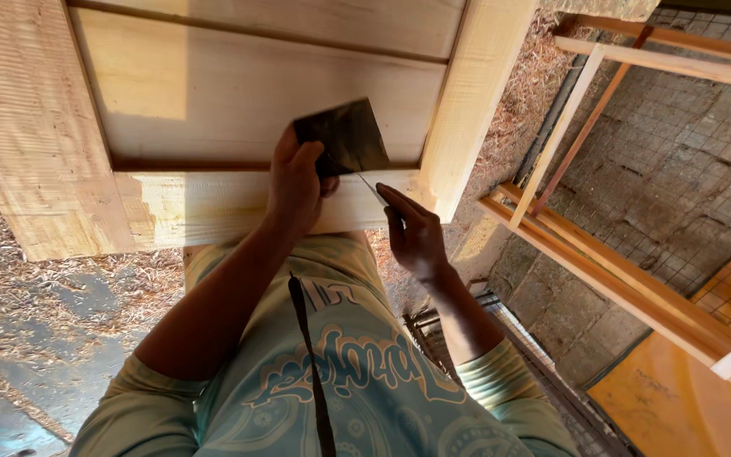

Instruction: The person applies wood filler to a wooden door using a putty knife and a scraper, spreading the filler into gaps and smoothing the surface. The person repeatedly scoops filler from a can and applies it to different sections of the door.

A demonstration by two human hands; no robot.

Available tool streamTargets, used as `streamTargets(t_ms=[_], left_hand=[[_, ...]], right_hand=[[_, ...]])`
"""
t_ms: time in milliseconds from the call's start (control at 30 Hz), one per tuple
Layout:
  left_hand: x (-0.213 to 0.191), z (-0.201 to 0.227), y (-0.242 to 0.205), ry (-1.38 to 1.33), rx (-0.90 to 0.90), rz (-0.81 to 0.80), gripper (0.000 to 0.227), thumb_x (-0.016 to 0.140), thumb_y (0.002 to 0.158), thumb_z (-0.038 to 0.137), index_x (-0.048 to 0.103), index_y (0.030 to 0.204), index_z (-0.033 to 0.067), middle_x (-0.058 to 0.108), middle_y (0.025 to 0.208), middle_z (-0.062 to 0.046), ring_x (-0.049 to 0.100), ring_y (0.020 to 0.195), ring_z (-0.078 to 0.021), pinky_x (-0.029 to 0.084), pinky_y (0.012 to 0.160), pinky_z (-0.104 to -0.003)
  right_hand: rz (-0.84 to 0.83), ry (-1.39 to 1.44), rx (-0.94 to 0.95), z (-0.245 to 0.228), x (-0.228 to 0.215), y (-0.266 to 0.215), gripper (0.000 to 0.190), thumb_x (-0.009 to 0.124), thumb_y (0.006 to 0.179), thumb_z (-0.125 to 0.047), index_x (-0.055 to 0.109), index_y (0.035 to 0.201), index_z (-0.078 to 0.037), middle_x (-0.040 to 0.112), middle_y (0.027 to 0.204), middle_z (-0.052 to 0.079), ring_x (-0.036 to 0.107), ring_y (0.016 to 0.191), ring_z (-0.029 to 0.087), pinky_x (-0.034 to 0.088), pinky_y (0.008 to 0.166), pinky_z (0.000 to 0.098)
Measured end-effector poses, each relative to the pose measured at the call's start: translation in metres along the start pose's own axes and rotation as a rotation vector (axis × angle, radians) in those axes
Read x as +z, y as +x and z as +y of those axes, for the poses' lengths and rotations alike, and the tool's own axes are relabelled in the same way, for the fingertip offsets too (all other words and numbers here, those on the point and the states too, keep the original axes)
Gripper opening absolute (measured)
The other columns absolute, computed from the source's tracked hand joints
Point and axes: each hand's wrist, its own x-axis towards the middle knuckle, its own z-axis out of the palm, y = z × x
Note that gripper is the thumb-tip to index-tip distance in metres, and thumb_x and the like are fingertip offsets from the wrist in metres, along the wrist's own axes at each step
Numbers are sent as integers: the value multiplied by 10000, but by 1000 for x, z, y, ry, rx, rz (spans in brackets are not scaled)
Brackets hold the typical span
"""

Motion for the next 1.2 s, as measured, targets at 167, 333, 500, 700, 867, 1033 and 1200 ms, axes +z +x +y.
streamTargets(t_ms=[167,333,500,700,867,1033,1200], left_hand=[[-22,22,-4,134,-8,-187,272,446,942,0,594,1148,98,498,681,-12,346,417,-97,278,362,-264],[-37,12,-19,48,-407,-378,154,494,926,24,607,1026,58,521,688,-34,418,448,-133,319,393,-285],[-42,-3,-26,-45,-415,-480,81,533,930,32,575,994,59,492,700,-44,401,457,-126,343,435,-298],[-41,28,-18,388,-142,-405,200,466,879,23,574,1040,73,479,724,-28,359,503,-133,284,435,-311],[-24,48,-37,1062,341,-523,166,472,869,55,496,1016,-18,579,781,-168,541,678,-278,467,653,-424],[-11,45,-35,1044,426,-533,250,467,852,56,511,1084,-28,622,846,-200,583,720,-312,494,697,-446],[-19,29,-24,1011,357,-533,307,455,850,60,548,1132,-18,650,849,-164,619,732,-288,533,710,-422]], right_hand=[[291,6,-227,26,-37,-10,252,531,1014,83,667,1221,37,702,1171,197,727,1052,269,630,969,342],[309,1395,208,63,-26,-5,262,598,869,-82,645,1106,18,651,996,107,715,894,218,630,832,340],[351,940,141,102,35,-35,174,587,841,-155,640,952,-32,683,892,76,639,597,139,572,484,277],[134,642,38,82,-4,-75,107,664,957,-13,600,875,-36,627,788,29,612,633,118,539,573,271],[103,-115,-420,-1,-68,-27,107,644,1001,56,673,1076,-14,703,1054,154,712,906,225,644,752,306],[-38,-600,-721,-86,-54,-8,245,666,1026,17,740,1216,-119,727,1197,78,731,1120,234,651,939,349],[-199,-565,-710,-101,-44,-16,275,689,932,-59,718,1201,-109,711,1223,75,696,1177,272,609,1018,433]])
